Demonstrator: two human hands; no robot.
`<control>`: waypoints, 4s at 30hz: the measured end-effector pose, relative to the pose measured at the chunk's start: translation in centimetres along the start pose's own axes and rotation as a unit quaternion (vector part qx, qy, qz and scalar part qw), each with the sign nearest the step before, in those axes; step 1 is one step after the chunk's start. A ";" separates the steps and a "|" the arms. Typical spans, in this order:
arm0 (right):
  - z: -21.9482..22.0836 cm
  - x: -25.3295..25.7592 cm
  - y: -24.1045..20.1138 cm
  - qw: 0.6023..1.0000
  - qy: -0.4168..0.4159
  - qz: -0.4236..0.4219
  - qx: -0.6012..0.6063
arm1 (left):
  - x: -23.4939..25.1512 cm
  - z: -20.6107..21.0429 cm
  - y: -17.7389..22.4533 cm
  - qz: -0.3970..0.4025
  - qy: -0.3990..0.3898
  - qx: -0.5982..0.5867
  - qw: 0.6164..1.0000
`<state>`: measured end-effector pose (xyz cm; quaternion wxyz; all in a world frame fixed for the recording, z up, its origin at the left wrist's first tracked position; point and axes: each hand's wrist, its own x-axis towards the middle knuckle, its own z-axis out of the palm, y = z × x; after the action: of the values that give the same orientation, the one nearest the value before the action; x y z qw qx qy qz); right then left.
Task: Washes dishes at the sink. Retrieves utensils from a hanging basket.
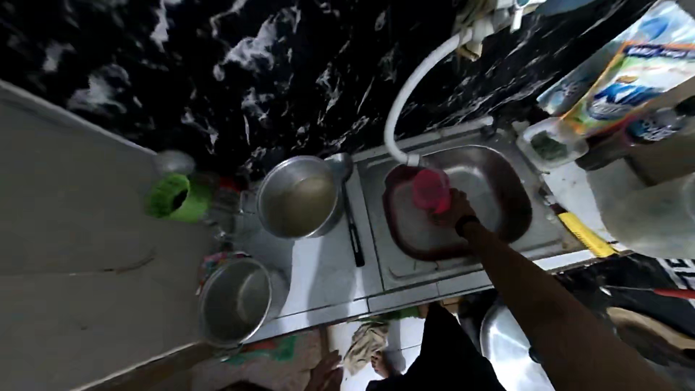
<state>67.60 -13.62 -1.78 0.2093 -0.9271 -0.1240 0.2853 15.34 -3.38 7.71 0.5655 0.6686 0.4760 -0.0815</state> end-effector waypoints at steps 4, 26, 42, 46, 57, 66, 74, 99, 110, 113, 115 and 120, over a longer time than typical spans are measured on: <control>-2.1 -1.5 -1.1 0.988 -0.127 -0.003 -0.089 | 1.1 5.1 9.7 0.118 -0.091 -0.055 0.987; -27.0 5.4 7.1 0.992 0.122 0.025 0.020 | 19.8 19.7 42.4 0.181 -0.065 0.368 0.910; -23.9 10.5 9.5 0.996 0.077 0.051 0.010 | 24.3 15.5 43.1 0.140 -0.159 0.193 0.958; -25.3 6.4 7.5 0.964 0.184 0.024 0.192 | 23.4 18.6 39.5 0.081 -0.134 -0.055 0.986; -15.4 -3.9 1.2 0.950 0.051 -0.232 0.203 | 22.2 23.8 37.2 0.063 -0.138 -0.313 0.938; -15.8 -4.4 0.9 0.956 -0.005 -0.284 0.072 | 22.6 22.8 38.7 0.100 -0.098 -0.230 0.963; -16.3 -3.2 1.4 0.927 -0.054 -0.366 0.068 | 21.8 22.6 38.8 0.067 -0.101 -0.219 0.968; -18.0 -1.4 5.4 0.922 0.046 -0.151 0.353 | 21.9 21.3 36.8 0.108 -0.022 -0.196 0.974; -16.7 -3.8 1.2 0.962 0.173 -0.069 0.197 | 23.0 24.8 39.0 0.119 -0.111 -0.081 0.983; -14.0 -4.9 2.1 0.919 0.272 -0.220 0.181 | 21.0 24.9 40.4 0.072 -0.186 -0.286 0.937; -12.2 -5.9 2.0 0.873 0.273 -0.365 0.176 | 20.7 24.3 41.0 0.082 -0.150 -0.311 0.935; -10.6 -4.3 2.6 0.857 0.226 -0.395 0.242 | 20.9 23.9 40.5 0.123 -0.220 -0.406 0.878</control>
<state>70.57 -20.79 7.06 0.5445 -0.7592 -0.3561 -0.0173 66.23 -8.17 13.39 0.8831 0.3983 0.2441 0.0442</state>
